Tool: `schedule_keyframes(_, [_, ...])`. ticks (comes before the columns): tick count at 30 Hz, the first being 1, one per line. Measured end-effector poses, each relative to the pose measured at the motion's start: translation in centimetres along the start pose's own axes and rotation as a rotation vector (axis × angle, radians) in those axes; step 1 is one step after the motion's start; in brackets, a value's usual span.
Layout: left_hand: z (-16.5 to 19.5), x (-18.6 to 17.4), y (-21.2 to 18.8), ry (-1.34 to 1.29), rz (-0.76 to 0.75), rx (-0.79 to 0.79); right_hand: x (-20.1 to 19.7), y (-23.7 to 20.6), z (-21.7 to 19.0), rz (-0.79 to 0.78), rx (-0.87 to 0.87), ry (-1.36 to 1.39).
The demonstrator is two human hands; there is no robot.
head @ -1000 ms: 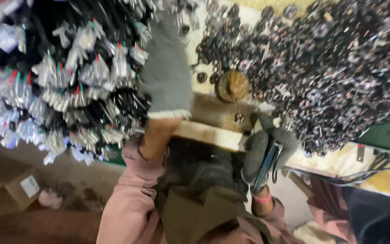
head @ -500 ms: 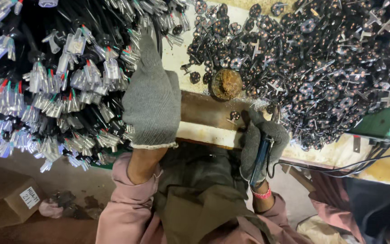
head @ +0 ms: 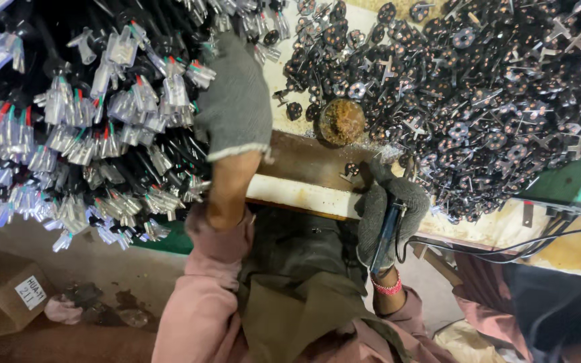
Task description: The person solders wire ends onto small connector components at a workbench, holding a wire in one hand and a soldering iron in the other, then sets finished assemblies aside and picks up the next wire to repeat the process.
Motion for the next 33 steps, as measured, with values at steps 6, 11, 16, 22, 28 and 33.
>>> schedule_keyframes(6, [-5.4, -9.2, -4.2, -0.709, -0.17, -0.065, -0.6, -0.5, 0.7, 0.014, -0.001, -0.008])
schedule_keyframes(11, [-5.2, -11.2, -5.2, -1.381, -0.139, -0.286, -0.1, -3.7, 1.6, 0.035, 0.383, 0.286])
schedule_keyframes(16, [3.0, -11.6, -9.2, -1.25, -0.028, -0.064, 0.5, -6.8, -0.2, -0.066, 0.509, 0.294])
schedule_keyframes(22, [3.7, -7.0, -13.0, -1.514, -0.471, 0.114, -1.4, -3.1, 0.5, 0.112, 0.387, 0.158])
schedule_keyframes(28, [1.5, -8.3, -10.3, -1.466, -0.998, 0.364, -2.7, -1.6, -0.5, 0.224, 0.378, 0.117])
schedule_keyframes(33, [1.2, -8.8, -8.1, -1.622, -0.839, 0.195, 0.8, -4.9, 0.0, -0.143, 0.533, 0.142])
Point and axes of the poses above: each hand's wrist, its own y-axis towards the middle knuckle, its own x-axis out of the palm, z = x × y, the point moved 8 cm from there along y, towards the middle knuckle, and after that the axes turned 14 degrees about -x, right-handed, at the moved point
